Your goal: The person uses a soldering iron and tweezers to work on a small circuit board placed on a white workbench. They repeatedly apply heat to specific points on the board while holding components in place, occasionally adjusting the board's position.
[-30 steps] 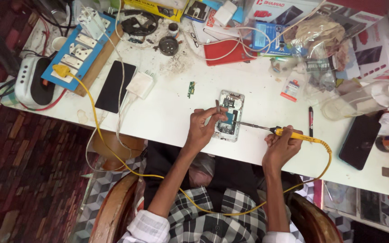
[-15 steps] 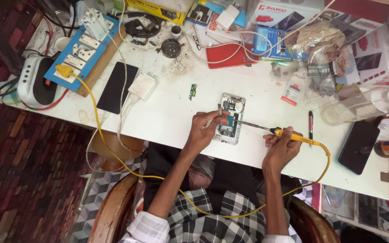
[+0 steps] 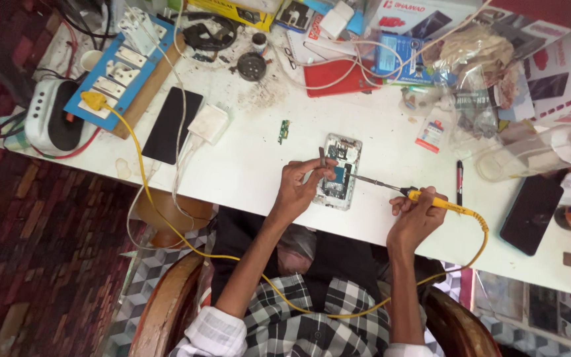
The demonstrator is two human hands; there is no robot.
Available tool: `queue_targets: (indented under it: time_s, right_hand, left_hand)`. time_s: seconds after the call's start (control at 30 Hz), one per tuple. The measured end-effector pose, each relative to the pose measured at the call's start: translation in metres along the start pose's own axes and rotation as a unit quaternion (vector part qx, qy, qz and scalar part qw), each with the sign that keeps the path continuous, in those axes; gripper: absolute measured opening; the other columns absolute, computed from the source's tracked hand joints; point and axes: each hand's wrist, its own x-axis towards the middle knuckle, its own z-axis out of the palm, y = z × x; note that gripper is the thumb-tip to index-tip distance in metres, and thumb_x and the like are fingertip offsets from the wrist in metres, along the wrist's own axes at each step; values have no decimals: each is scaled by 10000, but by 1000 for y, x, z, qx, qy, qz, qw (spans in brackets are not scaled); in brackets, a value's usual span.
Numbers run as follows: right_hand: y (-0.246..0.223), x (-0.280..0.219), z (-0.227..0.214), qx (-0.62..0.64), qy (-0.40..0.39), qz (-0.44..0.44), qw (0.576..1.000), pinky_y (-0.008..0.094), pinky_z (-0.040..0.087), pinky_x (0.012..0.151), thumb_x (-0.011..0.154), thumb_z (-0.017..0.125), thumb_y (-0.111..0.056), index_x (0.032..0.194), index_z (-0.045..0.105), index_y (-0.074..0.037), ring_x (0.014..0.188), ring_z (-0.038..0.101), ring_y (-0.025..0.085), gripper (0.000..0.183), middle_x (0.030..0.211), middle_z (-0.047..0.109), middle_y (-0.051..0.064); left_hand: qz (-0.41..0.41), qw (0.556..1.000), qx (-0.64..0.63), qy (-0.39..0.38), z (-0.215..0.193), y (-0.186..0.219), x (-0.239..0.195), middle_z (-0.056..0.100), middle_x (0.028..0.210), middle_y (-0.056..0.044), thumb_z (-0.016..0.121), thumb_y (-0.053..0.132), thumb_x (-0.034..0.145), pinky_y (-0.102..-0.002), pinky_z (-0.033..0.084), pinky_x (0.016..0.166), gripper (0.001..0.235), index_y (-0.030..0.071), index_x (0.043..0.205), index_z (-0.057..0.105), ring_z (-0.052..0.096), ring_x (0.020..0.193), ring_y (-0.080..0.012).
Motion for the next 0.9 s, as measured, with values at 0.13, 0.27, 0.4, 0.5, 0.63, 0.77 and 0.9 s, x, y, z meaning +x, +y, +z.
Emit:
queue_targets:
  time_s: [0.13,0.27,0.4,0.5,0.63,0.77,0.9]
  right_hand:
    - [2,0,1,-4,15,11,1000,290,449,491,1145,507,-289,984,423,-61,499,422,122,291,646,380,17]
    - [1,-1,0,5,17,3,1000,289,452,495,1132,506,-276,979,410,-67,504,428,119,277,681,402,10]
    - [0,-1,0,5,23,6,1000,285,440,487,1142,511,-279,979,416,-62,499,418,116,287,664,389,8]
    - [-1,0,2,7,25,12,1000,282,426,478,1143,514,-280,989,428,-59,501,416,114,283,657,387,9]
    - [-3,-1,3,0,8,6,1000,285,434,489,1136,515,-279,1000,425,-58,514,445,123,275,680,416,21]
    - [-7,-3,8,-7,3,8,1000,294,449,496,1120,511,-256,1016,419,-58,534,463,120,242,721,441,22]
    - [-12,-5,13,-45,-12,6,999,286,459,515,1134,493,-245,1019,423,-47,525,463,123,239,678,429,28]
  left_hand:
    - [-27,998,-48,-2,1,-5,0,748,920,-88,588,24,1031,-316,566,901,177,-32,1156,699,687,897,-134]
    - [-14,996,-87,4,0,-10,3,739,973,-89,561,54,1064,-321,565,883,151,-32,1153,649,655,895,-141]
    - [2,996,-88,28,2,-13,2,728,979,-97,553,29,1064,-327,556,883,127,-42,1135,631,650,907,-150]
    - [0,995,-98,32,4,-11,2,729,993,-105,545,23,1074,-332,557,919,120,-42,1127,632,663,940,-157]
    - [2,996,-76,42,5,-7,0,731,1011,-100,523,57,1073,-322,552,933,162,-27,1172,619,676,958,-152]
    - [-31,990,-113,81,9,-5,-2,741,1012,-127,572,47,1065,-338,552,947,131,-46,1138,629,681,972,-170]
    - [-7,992,-114,56,7,-2,-2,742,1040,-131,554,96,1084,-344,559,951,166,-39,1158,617,688,976,-172]
